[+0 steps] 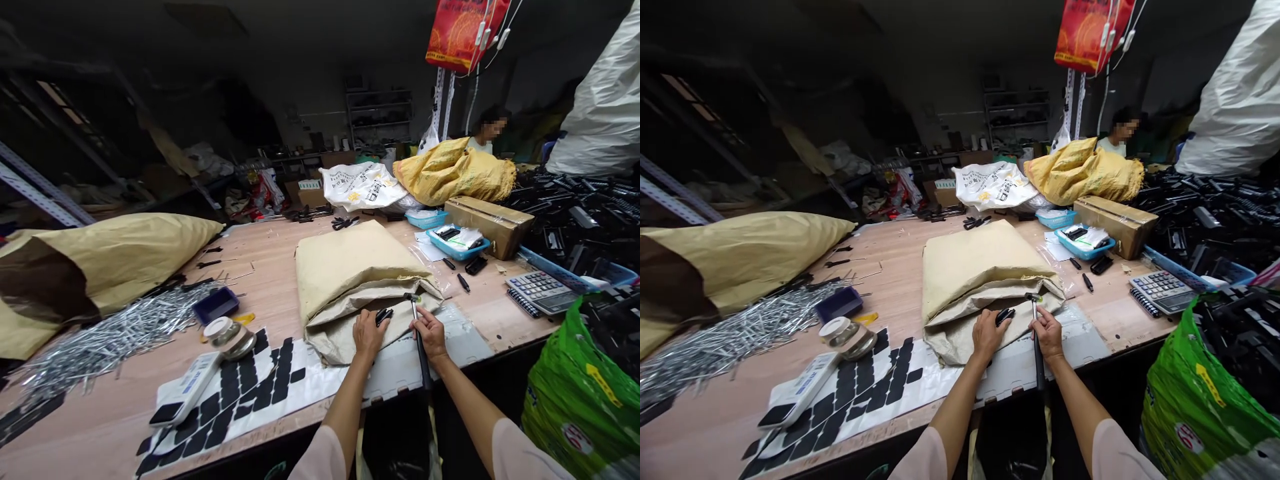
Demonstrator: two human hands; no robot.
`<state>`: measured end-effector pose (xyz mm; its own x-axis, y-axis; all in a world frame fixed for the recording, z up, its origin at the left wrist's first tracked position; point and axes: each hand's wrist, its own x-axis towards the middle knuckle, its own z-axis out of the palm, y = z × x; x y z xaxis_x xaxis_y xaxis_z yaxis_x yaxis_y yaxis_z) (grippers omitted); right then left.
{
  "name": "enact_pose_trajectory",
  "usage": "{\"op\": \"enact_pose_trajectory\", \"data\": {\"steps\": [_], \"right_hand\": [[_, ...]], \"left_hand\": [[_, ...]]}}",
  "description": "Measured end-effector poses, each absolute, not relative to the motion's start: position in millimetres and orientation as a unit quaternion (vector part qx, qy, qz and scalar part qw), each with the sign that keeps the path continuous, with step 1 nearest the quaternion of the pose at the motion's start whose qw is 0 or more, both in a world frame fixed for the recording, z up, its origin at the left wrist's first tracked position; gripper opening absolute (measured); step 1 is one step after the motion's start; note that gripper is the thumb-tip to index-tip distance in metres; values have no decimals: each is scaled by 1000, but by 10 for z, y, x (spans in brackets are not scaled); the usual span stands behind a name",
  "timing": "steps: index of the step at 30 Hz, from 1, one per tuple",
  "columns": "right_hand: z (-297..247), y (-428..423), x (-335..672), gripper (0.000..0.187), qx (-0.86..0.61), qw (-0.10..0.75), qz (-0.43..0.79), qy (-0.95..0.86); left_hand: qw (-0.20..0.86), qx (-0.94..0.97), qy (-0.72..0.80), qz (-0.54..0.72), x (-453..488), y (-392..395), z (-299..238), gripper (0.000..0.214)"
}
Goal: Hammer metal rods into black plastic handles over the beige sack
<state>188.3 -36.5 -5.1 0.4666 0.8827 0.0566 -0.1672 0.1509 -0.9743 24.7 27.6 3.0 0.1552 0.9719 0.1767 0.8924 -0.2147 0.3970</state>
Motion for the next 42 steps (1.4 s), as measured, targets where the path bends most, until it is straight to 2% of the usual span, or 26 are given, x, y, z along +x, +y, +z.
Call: {"op": "enact_pose_trajectory", "data": {"steps": [8,16,25,32,42], "right_hand": [[-53,-384,1884,66,-527,666,391,-355],[-90,-416,1895,58,-562,620,376,-397],[-16,-509,1902,51,-589,545,340,-490],[16,-526,1875,56,-599,537,334,-491],[127,-655,1792,51,-594,516,360,-501]], "left_hand": [[165,730,608,264,128,201,-66,32],[322,729,551,248,-80,440,-44,25],[324,727,516,317,-107,333,-70,25],[310,694,543,356,-77,341,-115,31],[306,658,536,431,-79,333,-100,18]]}}
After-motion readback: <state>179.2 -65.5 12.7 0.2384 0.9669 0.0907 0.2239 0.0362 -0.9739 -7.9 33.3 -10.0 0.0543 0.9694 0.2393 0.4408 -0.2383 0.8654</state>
